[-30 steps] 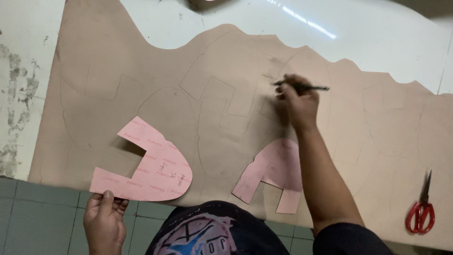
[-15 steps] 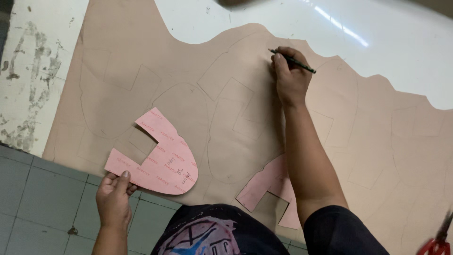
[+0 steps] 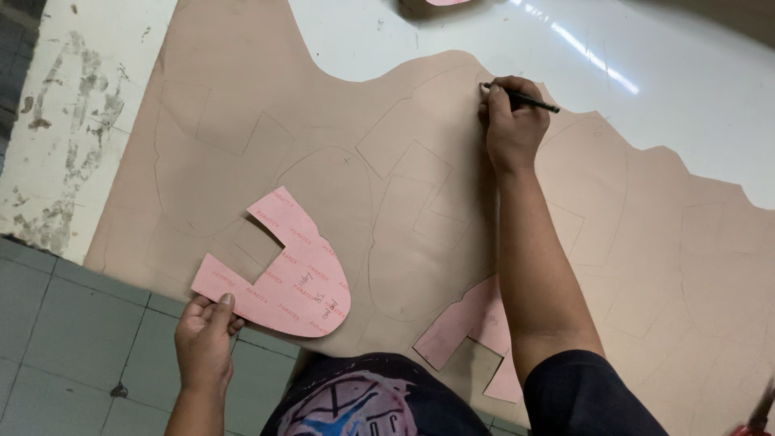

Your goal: The person traces around pink paper shoe pattern templates laid on a sheet of tan material, using a pen to draw outline marks while holding each template steady with the other hand. They reposition the templates one at a time across the sheet and smooth the material flat between tracings.

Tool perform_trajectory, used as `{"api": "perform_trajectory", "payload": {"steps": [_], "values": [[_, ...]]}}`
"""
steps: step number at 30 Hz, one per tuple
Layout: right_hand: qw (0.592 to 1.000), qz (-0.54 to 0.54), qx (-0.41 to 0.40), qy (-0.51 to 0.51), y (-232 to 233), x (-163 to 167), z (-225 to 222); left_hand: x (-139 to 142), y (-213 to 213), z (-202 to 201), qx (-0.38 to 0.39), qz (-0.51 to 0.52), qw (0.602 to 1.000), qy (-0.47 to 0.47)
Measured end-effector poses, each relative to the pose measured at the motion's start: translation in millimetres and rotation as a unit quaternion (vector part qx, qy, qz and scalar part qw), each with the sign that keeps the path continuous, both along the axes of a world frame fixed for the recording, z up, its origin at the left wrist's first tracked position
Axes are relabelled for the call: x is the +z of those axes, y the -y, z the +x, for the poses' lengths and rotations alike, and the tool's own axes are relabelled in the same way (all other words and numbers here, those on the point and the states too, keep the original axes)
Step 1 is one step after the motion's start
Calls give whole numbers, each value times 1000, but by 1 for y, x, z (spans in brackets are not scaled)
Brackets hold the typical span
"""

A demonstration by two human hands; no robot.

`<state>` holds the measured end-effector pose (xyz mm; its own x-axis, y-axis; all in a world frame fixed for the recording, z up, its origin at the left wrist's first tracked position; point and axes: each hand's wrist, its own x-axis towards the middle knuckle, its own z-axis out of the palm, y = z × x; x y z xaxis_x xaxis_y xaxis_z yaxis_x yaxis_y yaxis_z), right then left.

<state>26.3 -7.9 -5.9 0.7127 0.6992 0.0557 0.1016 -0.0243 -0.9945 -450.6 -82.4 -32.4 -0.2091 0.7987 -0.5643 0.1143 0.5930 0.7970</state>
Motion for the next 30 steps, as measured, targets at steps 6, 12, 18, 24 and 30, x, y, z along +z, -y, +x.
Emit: {"api": "perform_trajectory", "payload": {"steps": [6,12,18,24,30], "values": [[999,14,29,-8,5,-4,-22,-1,-10,-12,-33,-52,998,31],[990,0,120,-78,7,-25,-125,6,-61,-57,-1,23,998,65],[976,-41,182,-113,-7,-32,-242,23,-156,-129,29,135,990,-1],[959,-43,279,-14,-11,-32,-316,29,-199,-181,28,213,974,71],[956,-81,280,16,0,-36,-338,18,-206,-193,19,177,979,97]]}}
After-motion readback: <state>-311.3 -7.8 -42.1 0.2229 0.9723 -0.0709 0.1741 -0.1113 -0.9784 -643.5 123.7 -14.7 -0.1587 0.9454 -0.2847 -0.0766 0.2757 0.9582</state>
